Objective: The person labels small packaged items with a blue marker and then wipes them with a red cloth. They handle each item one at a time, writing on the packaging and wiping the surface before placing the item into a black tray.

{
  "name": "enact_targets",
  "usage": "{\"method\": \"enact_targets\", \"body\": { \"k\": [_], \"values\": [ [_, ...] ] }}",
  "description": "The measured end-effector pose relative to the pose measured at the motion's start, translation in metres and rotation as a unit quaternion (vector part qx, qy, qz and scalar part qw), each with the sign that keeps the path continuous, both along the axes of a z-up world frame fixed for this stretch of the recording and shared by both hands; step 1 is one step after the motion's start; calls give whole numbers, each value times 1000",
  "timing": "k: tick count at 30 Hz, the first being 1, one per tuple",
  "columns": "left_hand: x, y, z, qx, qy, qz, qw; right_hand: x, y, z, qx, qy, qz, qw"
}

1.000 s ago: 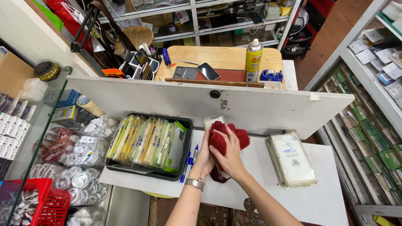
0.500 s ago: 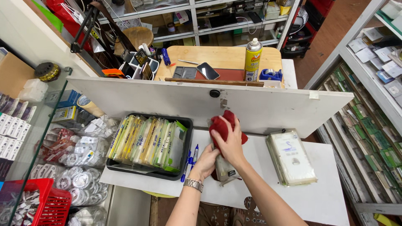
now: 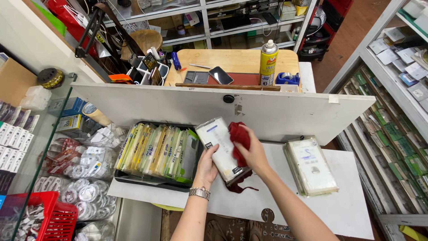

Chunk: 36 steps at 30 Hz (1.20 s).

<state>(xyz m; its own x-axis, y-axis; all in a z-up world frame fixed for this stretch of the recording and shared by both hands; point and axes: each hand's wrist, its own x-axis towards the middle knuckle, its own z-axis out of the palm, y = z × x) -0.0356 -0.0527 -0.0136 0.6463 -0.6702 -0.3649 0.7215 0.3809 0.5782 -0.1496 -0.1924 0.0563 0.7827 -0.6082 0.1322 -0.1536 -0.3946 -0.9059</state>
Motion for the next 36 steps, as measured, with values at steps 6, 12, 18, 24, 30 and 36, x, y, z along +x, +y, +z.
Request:
{"method": "enact_targets", "body": {
  "k": [6, 12, 18, 24, 30, 36],
  "values": [
    [6, -5, -17, 42, 16, 79, 996, -11, -1, 3, -36, -16, 61, 997],
    [9, -1, -26, -7, 58, 94, 994, -17, -1, -15, -16, 24, 47, 998],
    [2, -15, -8, 60, 40, 40, 997, -27, -14, -24, 10, -13, 58, 998],
    [-8, -34, -14, 170, -37, -103, 979, -53, -48, -29, -3, 43, -108, 993],
    [-50, -102, -62, 341, -225, -164, 898, -95, -96, -31, 167, 2, -146, 975],
    [-78, -135, -79, 451, -422, -129, 775, -147, -146, -45, 185, -98, -262, 942]
  ]
}}
